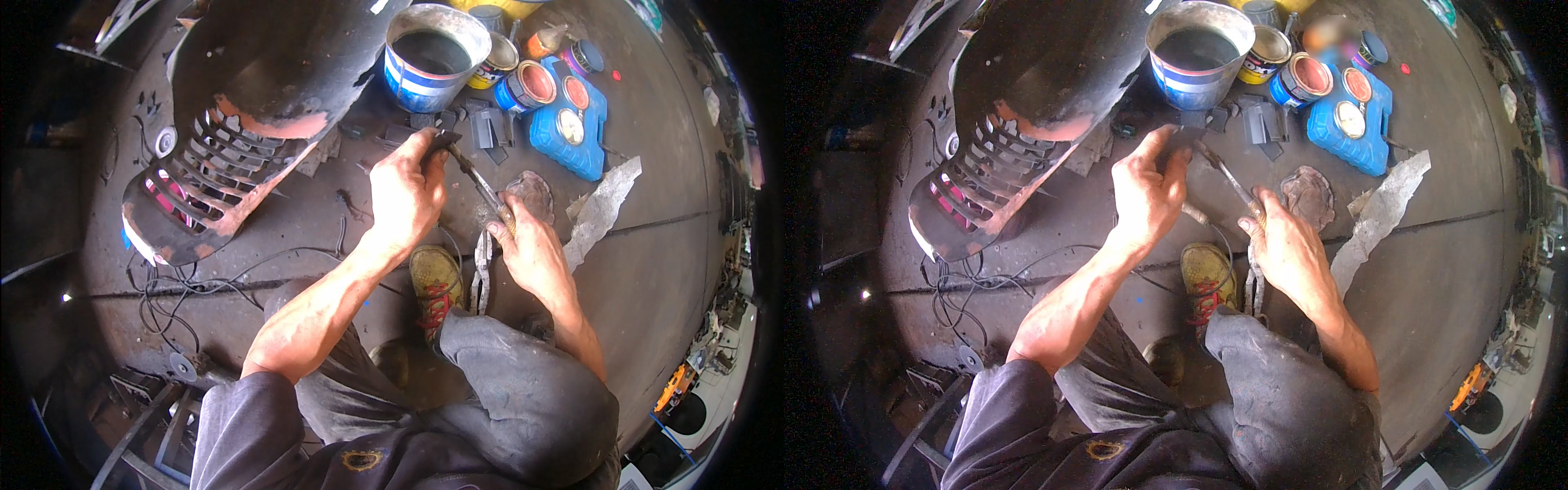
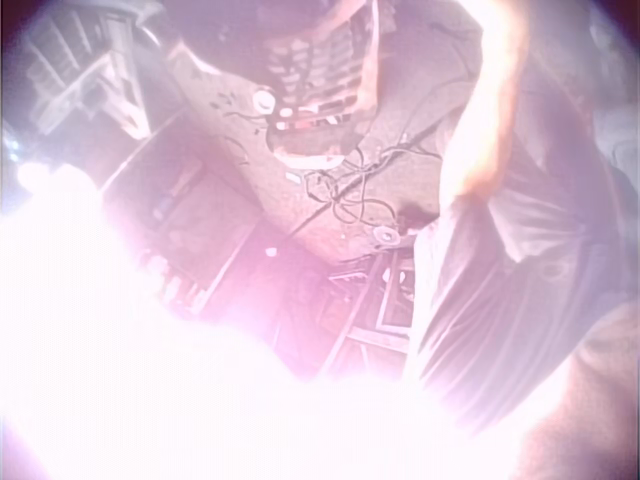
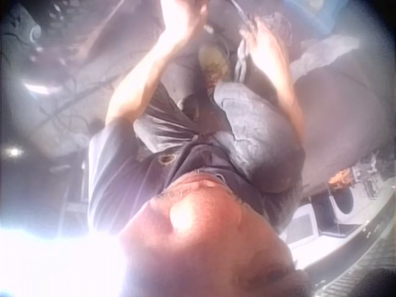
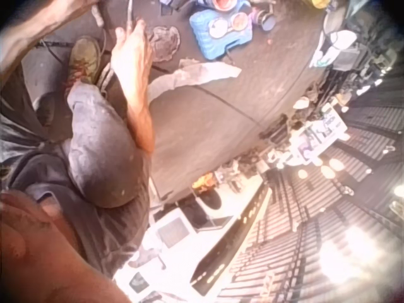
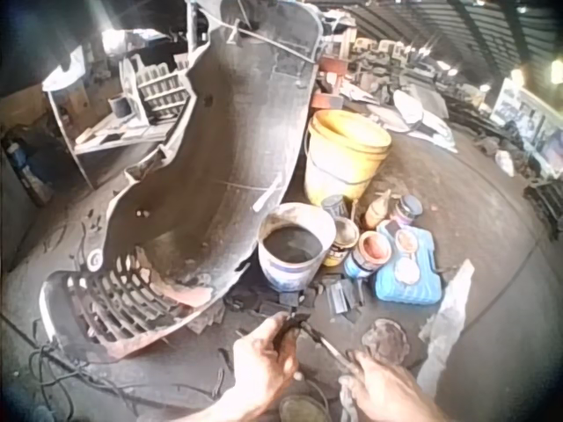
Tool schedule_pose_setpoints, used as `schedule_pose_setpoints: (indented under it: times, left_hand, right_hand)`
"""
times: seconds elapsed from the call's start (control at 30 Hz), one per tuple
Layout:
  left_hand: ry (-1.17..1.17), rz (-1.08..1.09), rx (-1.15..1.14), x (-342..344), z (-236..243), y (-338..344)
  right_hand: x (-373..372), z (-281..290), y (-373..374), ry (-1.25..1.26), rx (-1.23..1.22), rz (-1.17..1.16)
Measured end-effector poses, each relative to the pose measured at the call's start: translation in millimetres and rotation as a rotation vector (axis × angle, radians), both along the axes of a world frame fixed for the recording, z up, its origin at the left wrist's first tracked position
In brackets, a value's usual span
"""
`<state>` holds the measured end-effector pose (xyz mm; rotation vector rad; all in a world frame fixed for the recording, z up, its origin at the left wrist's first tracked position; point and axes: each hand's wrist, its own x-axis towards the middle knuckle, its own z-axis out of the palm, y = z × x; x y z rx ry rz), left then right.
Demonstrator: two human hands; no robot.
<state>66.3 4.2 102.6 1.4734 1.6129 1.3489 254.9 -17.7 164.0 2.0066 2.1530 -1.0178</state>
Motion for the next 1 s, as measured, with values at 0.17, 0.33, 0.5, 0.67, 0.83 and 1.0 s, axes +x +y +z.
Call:
schedule_pose_setpoints:
  times: [0.17,0.33,0.5,0.67,0.83,1.0]
  left_hand:
    - [0.206,0.009,0.110,6,-10,5]
    - [-0.063,0.000,-0.042,4,-18,15]
    - [-0.598,-0.143,-0.389,1,-1,17]
    - [-0.646,-0.152,-0.389,-2,-1,18]
    - [-0.616,-0.106,-0.397,-7,4,20]
    - [-0.629,-0.053,-0.317,-7,3,22]
  right_hand:
    - [0,2,3,-0.005,0.006,0.010]
    - [0,-1,6,-0.018,-0.001,-0.003]
    - [9,-9,1,0.014,0.057,-0.013]
    - [13,-9,2,0.017,0.106,0.003]
    - [20,-15,-1,0.042,0.140,0.009]
    - [20,-15,-3,0.049,0.030,-0.048]
